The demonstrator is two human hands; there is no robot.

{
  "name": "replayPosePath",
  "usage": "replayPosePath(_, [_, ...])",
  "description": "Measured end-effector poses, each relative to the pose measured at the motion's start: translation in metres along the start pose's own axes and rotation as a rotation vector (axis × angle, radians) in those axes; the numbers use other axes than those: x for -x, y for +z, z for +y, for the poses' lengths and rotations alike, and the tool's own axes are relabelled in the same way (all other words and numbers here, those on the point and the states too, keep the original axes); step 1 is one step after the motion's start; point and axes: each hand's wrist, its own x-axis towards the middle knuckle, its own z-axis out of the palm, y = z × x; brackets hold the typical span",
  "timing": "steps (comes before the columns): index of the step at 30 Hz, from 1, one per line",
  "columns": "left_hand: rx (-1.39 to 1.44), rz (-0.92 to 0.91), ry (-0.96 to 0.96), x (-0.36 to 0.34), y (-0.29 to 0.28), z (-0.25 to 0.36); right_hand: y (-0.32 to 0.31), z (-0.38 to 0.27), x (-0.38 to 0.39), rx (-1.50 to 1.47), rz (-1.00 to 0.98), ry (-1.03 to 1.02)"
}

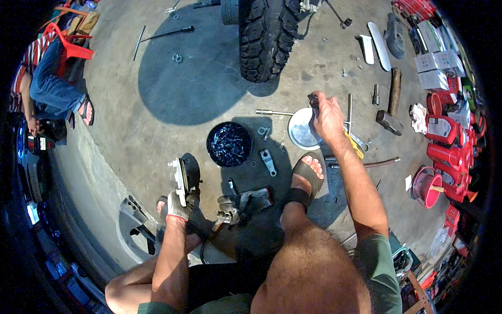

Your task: The person applies grease to the brake cam and pivot points of a drum brake assembly using an applicator, installs the brake shoes by hand, and wipes the assembly with a cloth.

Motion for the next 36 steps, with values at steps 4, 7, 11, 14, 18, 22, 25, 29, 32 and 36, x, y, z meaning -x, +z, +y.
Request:
replayPosePath(4, [-0.040, 0.107, 0.003, -0.006, -0.009, 0.007, 0.002, 0.005, -0.006, 0.030, -0.081, -0.051])
replayPosePath(7, [-0.084, 0.172, 0.006, -0.002, 0.004, 0.008, 0.005, 0.011, -0.009, -0.005, -0.089, -0.062])
replayPosePath(11, [-0.162, 0.204, 0.128, 0.011, 0.023, 0.010, 0.002, 0.004, -0.005, 0.037, -0.073, -0.108])
replayPosePath(14, [-0.232, 0.290, 0.307, 0.024, 0.054, 0.012, -0.026, -0.008, 0.004, -0.247, -0.095, 0.045])
replayPosePath(18, [-0.982, 0.624, 0.652, 0.030, 0.037, 0.033, -0.042, -0.031, 0.023, -0.646, -0.074, 0.200])
replayPosePath(22, [-1.085, 0.495, 1.028, 0.030, 0.074, 0.030, -0.036, -0.046, 0.050, -0.735, 0.008, 0.207])
replayPosePath(25, [-1.202, 0.487, 1.053, 0.032, 0.080, 0.024, -0.022, -0.083, 0.066, -0.709, 0.053, 0.198])
replayPosePath(29, [-1.362, 0.566, 1.086, 0.043, 0.097, 0.016, -0.004, -0.118, 0.072, -0.578, 0.142, 0.069])
replayPosePath(32, [-1.424, 0.595, 1.174, 0.040, 0.089, 0.010, -0.001, -0.146, 0.064, -0.489, 0.183, -0.191])
replayPosePath(36, [-1.487, 0.626, 1.176, 0.042, 0.094, 0.000, 0.019, -0.165, 0.063, -0.441, 0.097, -0.374])
